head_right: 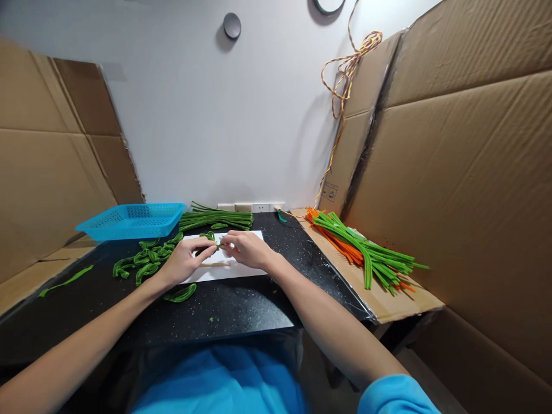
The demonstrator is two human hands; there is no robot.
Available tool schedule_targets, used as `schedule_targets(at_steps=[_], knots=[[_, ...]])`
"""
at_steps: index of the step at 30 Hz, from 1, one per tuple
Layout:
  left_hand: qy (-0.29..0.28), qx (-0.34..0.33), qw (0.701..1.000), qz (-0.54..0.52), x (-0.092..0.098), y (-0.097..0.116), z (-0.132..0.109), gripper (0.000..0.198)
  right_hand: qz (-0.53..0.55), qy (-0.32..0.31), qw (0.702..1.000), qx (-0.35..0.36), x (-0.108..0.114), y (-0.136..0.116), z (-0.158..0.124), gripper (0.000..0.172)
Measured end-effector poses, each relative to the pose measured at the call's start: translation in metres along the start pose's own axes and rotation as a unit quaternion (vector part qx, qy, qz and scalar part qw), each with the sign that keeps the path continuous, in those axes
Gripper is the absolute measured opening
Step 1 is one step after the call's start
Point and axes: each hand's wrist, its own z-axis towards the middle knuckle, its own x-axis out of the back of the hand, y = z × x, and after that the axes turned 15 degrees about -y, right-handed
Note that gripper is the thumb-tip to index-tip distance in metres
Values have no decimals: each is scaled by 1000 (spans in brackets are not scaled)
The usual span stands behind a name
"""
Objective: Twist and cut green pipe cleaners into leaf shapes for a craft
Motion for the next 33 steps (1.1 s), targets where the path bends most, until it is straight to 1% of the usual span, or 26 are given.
schedule_targets(at_steps=[4,6,8,11,13,16,18,19,20,21,23,24,25,26,27,28,29,30,31,32,33], knots=[[15,2,1000,-19,1,3,0,22,-67,1,998,3,0,0,0,25],[1,12,999,-46,2,2,0,22,-102,-8,995,6,0,-1,-1,27],[-18,24,996,-89,3,1,1,22,-126,-10,992,9,1,-4,-1,25],[-26,38,990,-135,4,-2,1,23,-127,1,992,13,2,-6,-3,24],[-31,37,990,-133,4,-3,2,23,-107,5,994,13,3,-7,-3,26],[-35,28,994,-97,2,-4,0,23,-48,10,999,8,1,-7,-1,28],[-9,10,999,-40,2,-3,-2,22,37,23,999,-6,-3,-8,3,31],[3,-12,1000,9,3,-3,-3,22,106,28,994,-22,-6,-8,6,33],[6,-42,997,70,5,-2,-4,22,192,31,980,-43,-9,-8,8,35],[2,-76,987,140,7,-2,-5,24,292,28,954,-68,-12,-9,11,36],[-23,-136,954,266,11,-1,-7,27,472,1,874,-114,-16,-9,14,35],[-34,-155,938,308,13,-1,-8,28,531,-15,838,-128,-15,-9,15,35],[-39,-166,928,331,14,-1,-9,29,565,-32,813,-137,-14,-8,16,34],[-40,-171,926,335,14,-2,-9,29,581,-48,800,-141,-12,-8,16,33],[-37,-172,930,322,13,-2,-9,28,586,-62,795,-143,-10,-8,15,31],[-28,-167,940,297,11,-2,-9,27,584,-70,796,-144,-8,-9,14,30],[-14,-154,952,263,9,-3,-9,25,574,-74,803,-142,-6,-9,13,29],[0,-136,965,225,6,-3,-8,23,546,-69,824,-138,-4,-10,11,30],[12,-114,975,191,3,-4,-8,21,490,-55,861,-126,-4,-10,10,31],[21,-91,982,163,1,-4,-7,20,406,-34,907,-106,-4,-10,8,31],[25,-68,987,144,0,-4,-7,19,298,-12,951,-79,-5,-9,7,31]])
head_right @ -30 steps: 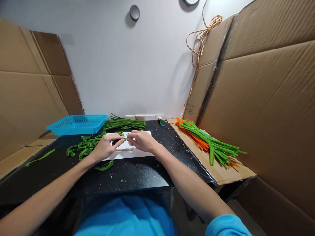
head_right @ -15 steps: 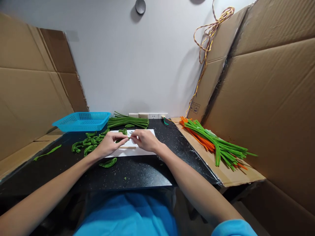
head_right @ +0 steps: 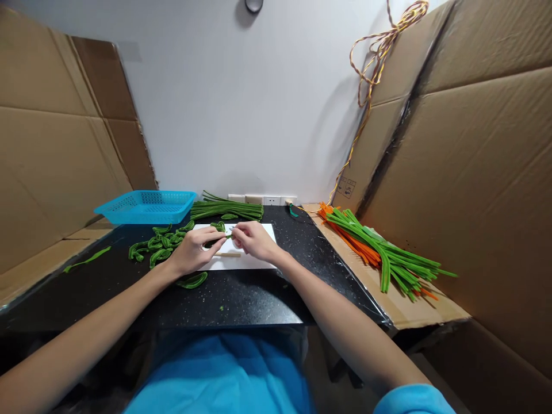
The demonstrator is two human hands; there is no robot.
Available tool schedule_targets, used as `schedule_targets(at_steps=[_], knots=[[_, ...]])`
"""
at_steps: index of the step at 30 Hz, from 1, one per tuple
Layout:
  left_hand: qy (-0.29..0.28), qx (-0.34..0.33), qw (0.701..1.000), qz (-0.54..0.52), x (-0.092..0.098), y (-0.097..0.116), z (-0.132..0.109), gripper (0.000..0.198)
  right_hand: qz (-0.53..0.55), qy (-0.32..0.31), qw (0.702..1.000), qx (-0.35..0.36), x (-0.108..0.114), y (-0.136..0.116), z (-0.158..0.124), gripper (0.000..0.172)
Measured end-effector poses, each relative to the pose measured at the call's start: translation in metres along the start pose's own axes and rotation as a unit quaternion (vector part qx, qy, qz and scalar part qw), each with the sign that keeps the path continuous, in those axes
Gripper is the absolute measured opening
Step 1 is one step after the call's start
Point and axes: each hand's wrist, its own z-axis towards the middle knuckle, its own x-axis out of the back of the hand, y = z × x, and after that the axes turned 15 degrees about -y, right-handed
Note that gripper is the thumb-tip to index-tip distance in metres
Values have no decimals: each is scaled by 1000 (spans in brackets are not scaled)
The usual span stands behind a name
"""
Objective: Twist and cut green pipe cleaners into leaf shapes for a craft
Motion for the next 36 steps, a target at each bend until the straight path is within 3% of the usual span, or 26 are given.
schedule_targets(at_steps=[2,4,8,11,15,17,19,22,25,28,31,33,36], knots=[[-1,35,999,-27,-1,0,1,19,-220,26,973,61,0,4,-3,25],[1,54,997,-56,-1,1,2,19,-356,25,931,82,2,8,-4,20],[-10,51,993,-105,1,3,3,19,-455,12,887,79,8,11,-7,19],[-7,31,994,-106,1,4,2,18,-466,-5,880,95,9,10,-8,25],[21,-21,999,-25,1,2,0,17,-355,34,928,109,3,3,-5,26],[20,-58,996,59,4,0,0,19,-228,58,967,103,2,-2,-3,31],[5,-104,983,150,8,1,0,21,-72,28,995,71,4,-5,-3,39],[-20,-174,955,238,11,6,1,23,121,-74,990,14,12,-5,-6,44],[-21,-183,949,255,8,10,2,24,203,-108,973,-4,18,0,-8,42],[4,-109,978,176,-1,13,1,23,117,-84,990,-5,16,2,-8,39],[15,-22,1000,-1,-7,15,2,20,-104,-29,993,47,11,4,-7,29],[22,39,992,-122,-8,17,4,18,-225,2,971,86,8,7,-7,25],[23,123,953,-277,-6,16,9,19,-315,32,943,105,5,11,-7,21]])
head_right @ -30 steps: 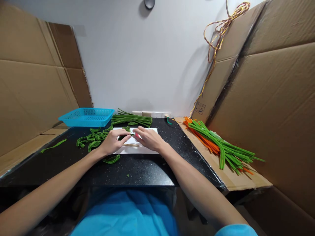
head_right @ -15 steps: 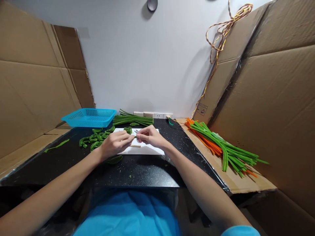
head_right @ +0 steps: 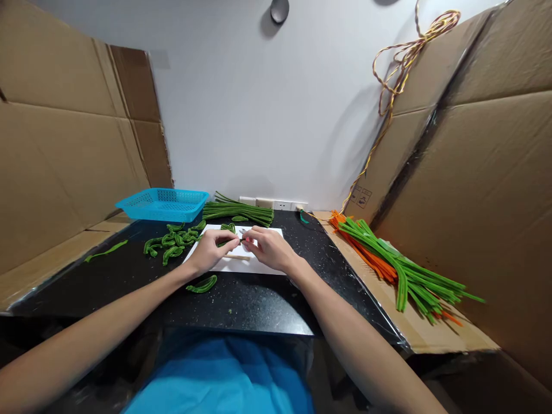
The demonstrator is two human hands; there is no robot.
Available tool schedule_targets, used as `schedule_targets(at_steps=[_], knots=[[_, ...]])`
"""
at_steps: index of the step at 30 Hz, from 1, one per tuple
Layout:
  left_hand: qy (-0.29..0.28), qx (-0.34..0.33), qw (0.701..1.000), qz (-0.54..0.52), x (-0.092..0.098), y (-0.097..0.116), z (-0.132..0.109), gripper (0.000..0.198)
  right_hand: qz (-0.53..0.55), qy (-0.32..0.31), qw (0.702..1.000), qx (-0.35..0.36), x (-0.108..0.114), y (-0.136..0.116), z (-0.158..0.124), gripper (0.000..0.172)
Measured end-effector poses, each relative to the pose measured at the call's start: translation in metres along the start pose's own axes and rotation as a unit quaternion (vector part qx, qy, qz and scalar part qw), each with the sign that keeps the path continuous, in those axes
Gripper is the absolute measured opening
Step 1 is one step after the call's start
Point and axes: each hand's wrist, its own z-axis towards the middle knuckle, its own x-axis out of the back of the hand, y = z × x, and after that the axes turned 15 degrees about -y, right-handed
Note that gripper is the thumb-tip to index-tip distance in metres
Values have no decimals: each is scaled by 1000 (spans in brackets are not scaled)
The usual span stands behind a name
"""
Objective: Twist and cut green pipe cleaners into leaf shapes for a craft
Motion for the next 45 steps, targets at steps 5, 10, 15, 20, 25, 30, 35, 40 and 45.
schedule_targets(at_steps=[5,10,15,20,25,30,35,40,45], knots=[[-54,81,968,-230,4,-9,6,27,-77,22,997,-2,-2,0,-1,27],[-54,36,987,-147,6,-8,6,30,-5,70,998,2,-2,-6,5,30],[-42,-155,943,292,21,3,1,24,196,34,980,-32,1,-10,14,40],[-121,-315,775,534,32,6,2,30,443,-95,888,-74,3,1,10,45],[-140,-217,876,408,25,2,18,28,474,-78,871,-98,2,16,5,43],[-78,7,996,38,13,-15,39,32,312,54,941,-121,1,24,7,42],[-49,62,979,-190,-1,-30,40,43,243,97,957,-123,0,29,4,38],[-77,76,968,-226,-9,-26,28,44,169,71,978,-98,-9,30,4,30],[-57,87,962,-253,-10,-29,27,55,187,65,974,-107,-13,27,6,40]])
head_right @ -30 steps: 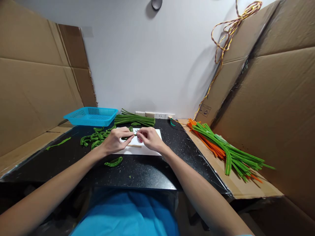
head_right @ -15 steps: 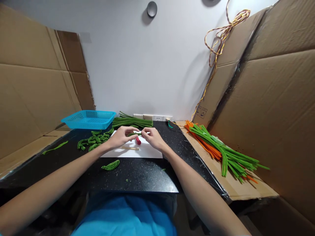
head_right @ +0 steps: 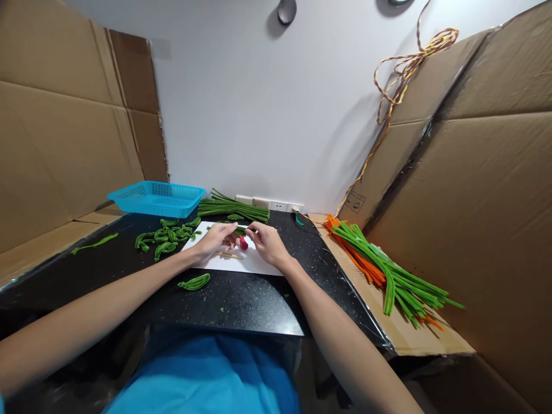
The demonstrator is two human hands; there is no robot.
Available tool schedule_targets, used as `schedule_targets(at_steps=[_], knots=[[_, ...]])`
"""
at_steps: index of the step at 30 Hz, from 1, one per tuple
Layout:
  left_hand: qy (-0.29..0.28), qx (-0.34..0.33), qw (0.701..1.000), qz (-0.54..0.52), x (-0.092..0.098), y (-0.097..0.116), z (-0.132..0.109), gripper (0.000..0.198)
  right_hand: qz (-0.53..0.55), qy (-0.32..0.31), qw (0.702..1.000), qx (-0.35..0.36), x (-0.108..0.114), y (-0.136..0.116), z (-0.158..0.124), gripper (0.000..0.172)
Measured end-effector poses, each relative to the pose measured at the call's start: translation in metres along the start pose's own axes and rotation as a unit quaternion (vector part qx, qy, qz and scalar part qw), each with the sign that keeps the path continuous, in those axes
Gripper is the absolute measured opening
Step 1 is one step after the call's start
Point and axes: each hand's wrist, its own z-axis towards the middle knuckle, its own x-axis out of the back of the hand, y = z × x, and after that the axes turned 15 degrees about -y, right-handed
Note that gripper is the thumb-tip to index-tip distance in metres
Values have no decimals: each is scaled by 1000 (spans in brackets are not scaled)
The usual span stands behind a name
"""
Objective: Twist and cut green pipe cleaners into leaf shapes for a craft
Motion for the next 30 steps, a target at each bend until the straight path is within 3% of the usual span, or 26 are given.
schedule_targets(at_steps=[6,10,16,18,22,25,30], knots=[[2,-32,999,42,5,-4,1,44,114,-35,992,-34,-1,-6,0,52],[11,-54,993,105,7,1,-1,31,243,-72,966,-58,-6,-5,2,51],[62,-132,943,299,5,10,-7,23,367,-81,922,-92,-6,-8,3,46],[53,-127,951,276,5,9,-7,28,382,-66,917,-97,-4,-9,4,44],[30,-84,988,124,6,4,-3,48,378,4,922,-85,-4,-10,7,45],[37,-47,998,23,7,1,1,51,363,45,928,-73,-8,-11,8,44],[58,-57,996,-30,7,4,1,46,361,11,929,-81,-8,-15,6,43]])
